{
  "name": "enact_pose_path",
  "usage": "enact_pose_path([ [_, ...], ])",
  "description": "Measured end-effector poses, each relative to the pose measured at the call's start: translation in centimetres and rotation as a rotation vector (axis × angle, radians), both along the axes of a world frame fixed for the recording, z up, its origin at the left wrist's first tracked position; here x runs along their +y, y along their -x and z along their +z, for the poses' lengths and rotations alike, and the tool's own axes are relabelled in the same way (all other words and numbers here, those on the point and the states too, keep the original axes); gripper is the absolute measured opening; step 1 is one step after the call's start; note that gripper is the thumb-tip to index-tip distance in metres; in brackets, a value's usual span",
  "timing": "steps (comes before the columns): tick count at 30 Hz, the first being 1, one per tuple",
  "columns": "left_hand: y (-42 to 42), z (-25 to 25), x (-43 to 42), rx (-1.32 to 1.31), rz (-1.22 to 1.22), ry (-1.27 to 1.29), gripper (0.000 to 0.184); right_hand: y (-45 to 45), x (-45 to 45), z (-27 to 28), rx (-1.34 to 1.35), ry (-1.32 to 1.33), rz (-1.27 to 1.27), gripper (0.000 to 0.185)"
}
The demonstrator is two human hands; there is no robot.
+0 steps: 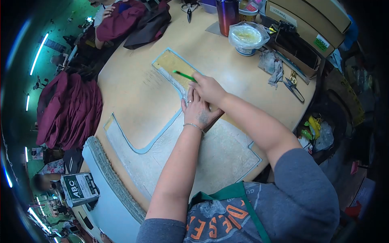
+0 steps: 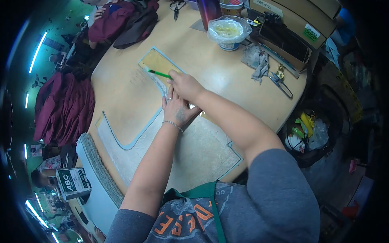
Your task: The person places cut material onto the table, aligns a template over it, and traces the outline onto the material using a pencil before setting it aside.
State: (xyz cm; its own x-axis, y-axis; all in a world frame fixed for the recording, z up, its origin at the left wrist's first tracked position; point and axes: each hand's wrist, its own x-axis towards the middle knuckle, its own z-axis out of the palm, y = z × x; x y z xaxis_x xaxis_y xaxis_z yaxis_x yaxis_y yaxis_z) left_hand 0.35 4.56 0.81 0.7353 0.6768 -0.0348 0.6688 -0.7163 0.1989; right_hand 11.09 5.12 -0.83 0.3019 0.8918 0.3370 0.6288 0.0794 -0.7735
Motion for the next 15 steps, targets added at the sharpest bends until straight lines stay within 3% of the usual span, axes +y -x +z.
enact_pose_path([
  [2, 0.1, -0.5, 0.2, -0.032, 0.001, 0.012, 0.089, 0.0, -4.3, 1.2, 0.217, -0.146, -0.075, 0.016],
  [4, 0.2, -0.5, 0.1, -0.055, 0.011, -0.010, 0.092, -2.4, -6.8, 0.5, 0.409, -0.556, -0.114, 0.021],
  [6, 0.1, -0.4, 0.1, -0.069, 0.010, -0.009, 0.094, -5.1, -10.4, 3.3, 0.250, -0.515, -0.309, 0.027],
  [9, 0.1, -0.3, -0.1, -0.061, 0.002, -0.019, 0.096, -6.0, -11.1, 2.3, 0.484, -0.156, -0.255, 0.027],
  [12, 0.1, -0.3, 0.2, -0.058, -0.001, -0.015, 0.096, -3.7, -7.8, 0.7, 0.727, -0.267, -0.115, 0.028],
  [15, 0.2, -0.3, 0.1, -0.053, 0.001, -0.003, 0.096, -3.3, -4.9, -0.9, 0.497, -0.159, -0.184, 0.023],
])
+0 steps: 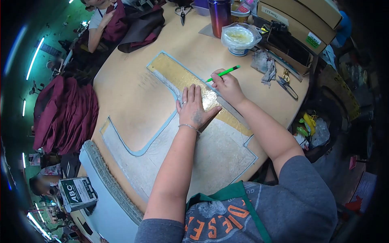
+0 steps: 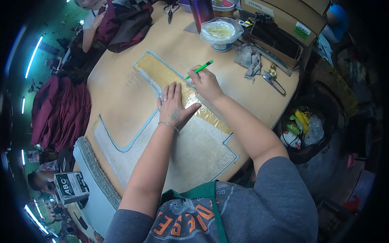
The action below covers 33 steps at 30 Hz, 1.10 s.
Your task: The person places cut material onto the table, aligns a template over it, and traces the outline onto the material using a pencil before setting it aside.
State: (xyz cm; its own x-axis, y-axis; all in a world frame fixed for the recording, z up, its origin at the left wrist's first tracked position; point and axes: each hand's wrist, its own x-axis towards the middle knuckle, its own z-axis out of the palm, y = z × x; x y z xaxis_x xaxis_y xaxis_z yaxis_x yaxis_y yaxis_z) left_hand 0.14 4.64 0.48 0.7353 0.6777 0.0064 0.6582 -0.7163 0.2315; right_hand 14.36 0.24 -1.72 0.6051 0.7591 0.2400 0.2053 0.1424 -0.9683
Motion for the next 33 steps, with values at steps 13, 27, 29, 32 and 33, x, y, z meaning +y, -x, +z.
enact_pose_path([
  [13, -0.2, 0.1, -0.1, 0.006, 0.010, -0.017, 0.096, 0.7, -0.3, 0.6, -0.306, 0.158, 0.024, 0.015],
  [27, -0.3, 0.1, -0.1, 0.026, 0.000, -0.034, 0.100, -0.2, -9.6, 0.5, 0.056, -0.036, -0.065, 0.012],
  [29, -0.3, 0.3, -0.1, 0.012, 0.005, -0.036, 0.100, 0.1, -9.1, 0.1, -0.018, -0.006, -0.027, 0.012],
  [32, -0.3, 0.2, -0.2, 0.011, 0.005, -0.038, 0.100, 0.2, -8.3, -1.2, -0.071, 0.044, -0.020, 0.012],
  [33, -0.3, 0.3, -0.2, 0.014, 0.001, -0.042, 0.100, 0.2, -8.2, -1.2, -0.101, 0.069, -0.021, 0.013],
])
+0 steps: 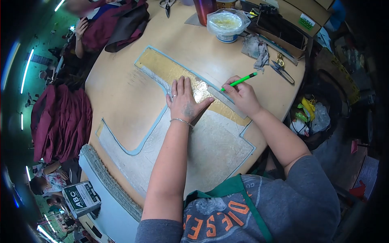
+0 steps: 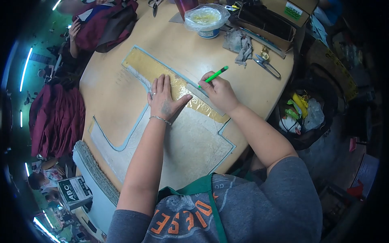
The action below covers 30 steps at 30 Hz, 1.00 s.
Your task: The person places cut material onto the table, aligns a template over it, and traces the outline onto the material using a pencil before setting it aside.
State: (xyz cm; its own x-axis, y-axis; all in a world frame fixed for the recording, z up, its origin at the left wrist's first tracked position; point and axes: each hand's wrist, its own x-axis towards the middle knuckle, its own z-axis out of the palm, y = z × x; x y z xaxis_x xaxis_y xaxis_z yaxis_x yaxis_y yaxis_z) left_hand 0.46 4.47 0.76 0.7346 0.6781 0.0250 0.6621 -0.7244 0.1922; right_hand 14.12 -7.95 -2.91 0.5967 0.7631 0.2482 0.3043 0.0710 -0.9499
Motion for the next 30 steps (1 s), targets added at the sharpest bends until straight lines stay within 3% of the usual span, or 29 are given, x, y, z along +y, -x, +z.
enact_pose_path([
  [8, 0.0, -0.3, 0.1, -0.005, -0.010, -0.015, 0.099, 0.1, 1.4, 1.8, -0.245, 0.033, 0.024, 0.012],
  [18, -0.1, 0.0, 0.1, -0.002, 0.005, 0.020, 0.099, -0.6, 14.9, 1.4, -0.436, 0.033, 0.084, 0.019],
  [21, 0.0, -0.3, 0.1, -0.017, 0.004, 0.018, 0.099, -0.7, 11.8, 1.3, -0.435, 0.069, 0.115, 0.020],
  [23, 0.1, -0.4, 0.2, -0.034, 0.003, 0.018, 0.099, -0.3, 6.3, 2.6, -0.439, 0.224, 0.112, 0.018],
  [26, 0.2, -0.2, 0.2, -0.013, 0.004, 0.020, 0.098, 0.0, -0.8, 3.3, -0.431, 0.225, 0.117, 0.015],
  [30, 0.1, -0.2, 0.0, -0.026, -0.002, 0.016, 0.097, 0.2, -2.0, 3.8, -0.372, 0.211, 0.141, 0.014],
])
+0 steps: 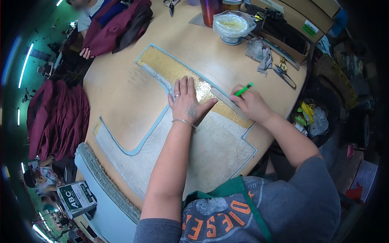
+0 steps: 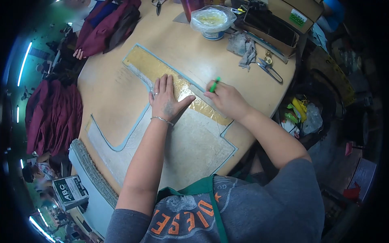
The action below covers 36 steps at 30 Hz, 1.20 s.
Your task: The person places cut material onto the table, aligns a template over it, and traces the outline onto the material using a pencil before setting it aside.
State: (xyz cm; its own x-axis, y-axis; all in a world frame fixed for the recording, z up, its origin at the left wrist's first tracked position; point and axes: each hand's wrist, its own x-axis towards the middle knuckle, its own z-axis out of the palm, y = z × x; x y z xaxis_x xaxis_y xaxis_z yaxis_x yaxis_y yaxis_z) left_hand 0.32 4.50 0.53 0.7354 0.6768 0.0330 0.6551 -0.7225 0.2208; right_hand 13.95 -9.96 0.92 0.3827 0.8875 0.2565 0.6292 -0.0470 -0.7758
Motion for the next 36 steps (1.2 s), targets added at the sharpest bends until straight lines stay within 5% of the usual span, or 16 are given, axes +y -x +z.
enact_pose_path([
  [7, -0.2, 0.4, -0.1, 0.021, 0.009, 0.015, 0.098, -1.0, 14.8, -2.9, -0.110, -0.218, 0.027, 0.016],
  [10, -0.2, 0.4, -0.1, 0.018, 0.012, 0.001, 0.098, -0.8, 16.0, -2.5, -0.071, -0.116, -0.002, 0.019],
  [16, -0.1, 0.1, 0.1, -0.001, 0.018, -0.018, 0.097, 0.7, -5.5, 0.3, -0.253, 0.120, 0.019, 0.016],
  [19, -0.1, 0.0, -0.2, -0.003, 0.026, -0.026, 0.098, 1.8, -13.4, 3.8, -0.071, 0.276, 0.064, 0.010],
  [23, 0.3, -0.3, 0.2, 0.038, -0.024, -0.067, 0.087, 2.6, -13.5, 3.9, 0.048, -0.091, -0.109, 0.008],
  [26, 2.8, -4.8, 4.7, -0.556, -0.059, 0.474, 0.067, 2.3, -9.7, -0.9, 0.616, -0.371, -0.203, 0.011],
  [28, 7.3, -2.7, 2.8, -0.806, 0.083, 0.636, 0.049, 1.5, -7.5, -2.9, 0.998, -0.438, -0.227, 0.013],
  [30, 13.9, 0.3, -0.5, -0.775, 0.274, 0.484, 0.043, 1.5, -6.8, -1.8, 1.118, -0.387, -0.300, 0.015],
  [36, 35.6, -0.7, -10.8, -0.763, 0.914, 0.224, 0.040, -1.4, -7.5, -0.2, 0.586, 0.075, -0.211, 0.017],
])
